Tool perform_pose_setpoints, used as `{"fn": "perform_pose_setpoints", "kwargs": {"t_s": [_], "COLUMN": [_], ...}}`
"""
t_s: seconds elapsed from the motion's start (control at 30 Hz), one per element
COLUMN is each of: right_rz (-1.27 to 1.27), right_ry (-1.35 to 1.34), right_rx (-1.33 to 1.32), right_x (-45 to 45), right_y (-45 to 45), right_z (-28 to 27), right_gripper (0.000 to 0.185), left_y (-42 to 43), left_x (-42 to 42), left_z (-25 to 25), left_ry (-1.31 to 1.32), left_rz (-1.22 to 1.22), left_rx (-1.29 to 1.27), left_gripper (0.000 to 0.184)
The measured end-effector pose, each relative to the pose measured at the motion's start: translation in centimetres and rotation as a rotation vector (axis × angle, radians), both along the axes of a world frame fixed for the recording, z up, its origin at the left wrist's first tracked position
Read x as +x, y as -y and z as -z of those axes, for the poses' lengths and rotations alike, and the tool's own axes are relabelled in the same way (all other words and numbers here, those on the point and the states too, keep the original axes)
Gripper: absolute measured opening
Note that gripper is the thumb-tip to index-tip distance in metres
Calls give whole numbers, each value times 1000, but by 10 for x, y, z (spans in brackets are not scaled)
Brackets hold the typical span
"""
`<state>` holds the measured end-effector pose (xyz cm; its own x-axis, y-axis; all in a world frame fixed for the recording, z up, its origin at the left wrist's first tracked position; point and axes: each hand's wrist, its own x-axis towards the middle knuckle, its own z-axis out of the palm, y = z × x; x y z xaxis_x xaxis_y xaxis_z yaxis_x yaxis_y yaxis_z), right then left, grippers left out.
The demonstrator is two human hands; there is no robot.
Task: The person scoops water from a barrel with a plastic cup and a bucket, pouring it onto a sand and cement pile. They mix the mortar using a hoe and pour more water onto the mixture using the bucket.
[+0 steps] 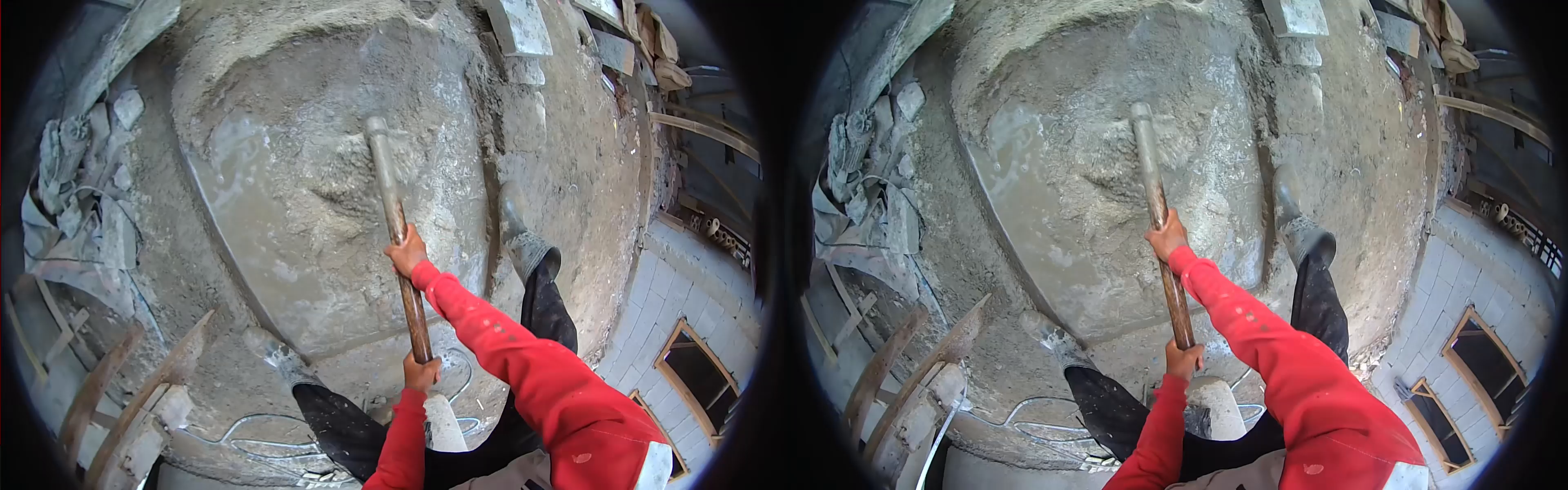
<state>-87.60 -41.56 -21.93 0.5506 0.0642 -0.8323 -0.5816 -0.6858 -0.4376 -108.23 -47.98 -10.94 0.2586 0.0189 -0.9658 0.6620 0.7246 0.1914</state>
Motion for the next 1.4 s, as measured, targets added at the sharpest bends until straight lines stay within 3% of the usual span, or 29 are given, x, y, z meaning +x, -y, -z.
{"fn": "perform_pose_setpoints", "kwargs": {"t_s": [0.1, 0.17, 0.27, 0.4, 0.47, 0.5, 0.57, 0.6, 0.73, 0.97, 1.0, 1.1, 1.17, 1.23, 1.33, 1.4], "right_rz": [209, 256, 253, 196, 169, 102, -67, -132, 93, -166, -77, 158, 157, 209, 202, 77], "right_ry": [-73, -96, -143, -207, -189, -219, -193, -212, -394, -21, -65, -88, -62, -135, -144, -123], "right_rx": [129, 178, 391, 599, 614, 480, 188, 82, -16, -181, -127, 187, 308, 442, 320, 21], "right_x": [-43, -38, 2, 76, 72, 60, 20, -14, -67, -77, -64, 15, 65, 101, 96, 46], "right_y": [47, 56, 39, -46, -66, -62, -26, 16, 92, 136, 134, 95, 69, 48, 59, 108], "right_z": [-41, -74, -103, -75, -53, -37, 1, 31, -17, -83, -86, -108, -91, -60, -27, 10], "right_gripper": [33, 29, 19, 18, 19, 23, 36, 41, 35, 37, 36, 30, 23, 21, 22, 28], "left_y": [45, 64, 31, -34, -22, -14, 14, 46, 97, 137, 134, 115, 88, 53, 80, 103], "left_x": [-71, -88, -35, 55, 57, 57, 56, 34, -28, -37, -35, -6, 30, 75, 73, 62], "left_z": [-7, -17, -32, -21, -2, 3, -26, -29, -71, -125, -121, -72, -27, -12, 9, -21], "left_ry": [-14, 114, -18, 39, 24, 29, -177, -196, -206, -185, -140, 6, 209, 95, 58, -111], "left_rz": [63, 159, 399, 191, 86, -14, -159, -163, -90, -52, -37, 39, 145, 176, 39, -15], "left_rx": [84, 467, 643, 734, 641, 555, 45, 15, -30, -215, -213, 98, 541, 496, 340, -110], "left_gripper": [21, 25, 25, 23, 22, 22, 22, 21, 20, 20, 20, 21, 22, 22, 21, 22]}}
